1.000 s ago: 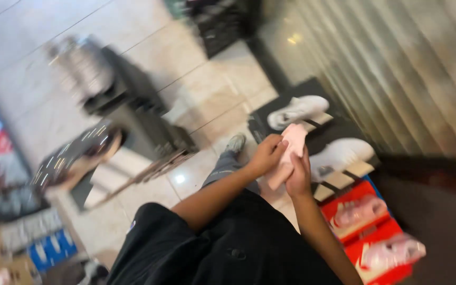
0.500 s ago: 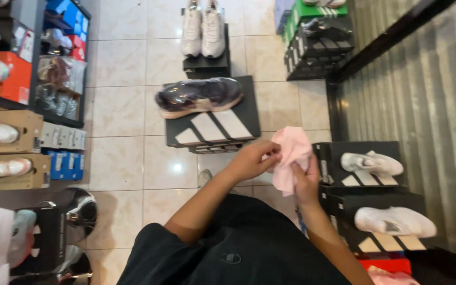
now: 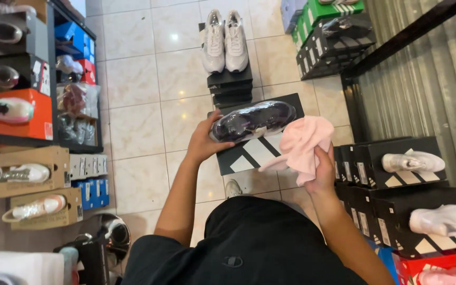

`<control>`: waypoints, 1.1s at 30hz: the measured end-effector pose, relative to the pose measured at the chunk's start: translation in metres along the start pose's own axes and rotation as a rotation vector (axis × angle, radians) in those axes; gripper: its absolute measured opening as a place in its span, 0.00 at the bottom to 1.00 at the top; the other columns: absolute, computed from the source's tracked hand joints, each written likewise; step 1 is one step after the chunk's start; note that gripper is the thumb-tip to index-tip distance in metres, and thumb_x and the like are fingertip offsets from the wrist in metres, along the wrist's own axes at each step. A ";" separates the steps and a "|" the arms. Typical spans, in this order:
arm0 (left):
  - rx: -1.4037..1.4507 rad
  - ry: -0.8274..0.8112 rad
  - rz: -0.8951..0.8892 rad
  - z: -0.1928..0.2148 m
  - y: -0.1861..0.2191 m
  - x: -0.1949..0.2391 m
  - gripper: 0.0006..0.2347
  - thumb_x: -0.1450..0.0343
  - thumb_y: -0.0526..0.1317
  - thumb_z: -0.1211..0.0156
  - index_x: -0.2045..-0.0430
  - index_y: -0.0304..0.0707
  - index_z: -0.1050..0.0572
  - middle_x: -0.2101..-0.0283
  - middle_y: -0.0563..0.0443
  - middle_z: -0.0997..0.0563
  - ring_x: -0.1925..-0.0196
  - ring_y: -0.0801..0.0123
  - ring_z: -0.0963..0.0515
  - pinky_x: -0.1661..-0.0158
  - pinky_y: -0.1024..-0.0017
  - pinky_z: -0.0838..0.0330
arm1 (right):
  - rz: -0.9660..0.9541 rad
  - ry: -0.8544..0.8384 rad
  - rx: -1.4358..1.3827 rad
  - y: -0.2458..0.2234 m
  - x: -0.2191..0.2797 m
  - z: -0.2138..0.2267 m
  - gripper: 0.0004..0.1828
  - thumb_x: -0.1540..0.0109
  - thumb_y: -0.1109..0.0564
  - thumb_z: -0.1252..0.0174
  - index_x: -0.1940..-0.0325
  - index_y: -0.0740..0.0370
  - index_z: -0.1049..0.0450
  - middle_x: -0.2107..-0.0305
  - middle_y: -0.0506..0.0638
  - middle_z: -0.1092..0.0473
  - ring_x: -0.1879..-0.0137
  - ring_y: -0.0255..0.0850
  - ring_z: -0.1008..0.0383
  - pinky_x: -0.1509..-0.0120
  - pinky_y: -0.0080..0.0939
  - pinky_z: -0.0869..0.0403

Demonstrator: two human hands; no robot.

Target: Cleaning shoe boxes with a cloth and inspecting the shoes inside

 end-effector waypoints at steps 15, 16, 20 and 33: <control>0.631 0.230 0.332 -0.054 0.060 0.044 0.26 0.48 0.44 0.17 0.58 0.46 0.22 0.61 0.45 0.19 0.57 0.67 0.21 0.54 0.66 0.26 | 1.464 -0.547 1.105 -0.055 0.024 -0.129 0.30 0.33 0.28 0.59 0.37 0.42 0.25 0.40 0.51 0.28 0.32 0.54 0.31 0.19 0.65 0.59; 0.629 0.250 0.191 -0.045 0.087 0.048 0.29 0.49 0.42 0.16 0.55 0.38 0.24 0.53 0.40 0.19 0.50 0.60 0.21 0.48 0.65 0.28 | 1.442 -0.487 1.101 -0.073 0.001 -0.117 0.29 0.31 0.34 0.58 0.42 0.52 0.23 0.46 0.54 0.27 0.38 0.56 0.28 0.24 0.61 0.47; 0.271 0.393 -0.354 -0.042 0.157 0.057 0.33 0.49 0.46 0.15 0.54 0.32 0.24 0.46 0.40 0.18 0.46 0.53 0.18 0.44 0.64 0.26 | 0.926 -0.512 1.200 -0.178 0.017 -0.157 0.15 0.36 0.54 0.46 0.63 0.66 0.18 0.72 0.63 0.23 0.56 0.67 0.23 0.45 0.62 0.28; 0.172 0.388 -0.597 -0.110 0.238 0.058 0.30 0.50 0.44 0.16 0.56 0.28 0.22 0.49 0.37 0.17 0.47 0.48 0.17 0.45 0.59 0.25 | 0.736 -0.657 1.066 -0.202 -0.100 -0.010 0.15 0.40 0.57 0.39 0.49 0.51 0.20 0.55 0.50 0.22 0.46 0.53 0.23 0.40 0.52 0.27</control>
Point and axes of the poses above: each hand's wrist, its own x-axis away from the middle knuckle, its own z-axis out of the back of the hand, y = z × x, the point moved 5 cm from there along -x, towards the middle knuckle
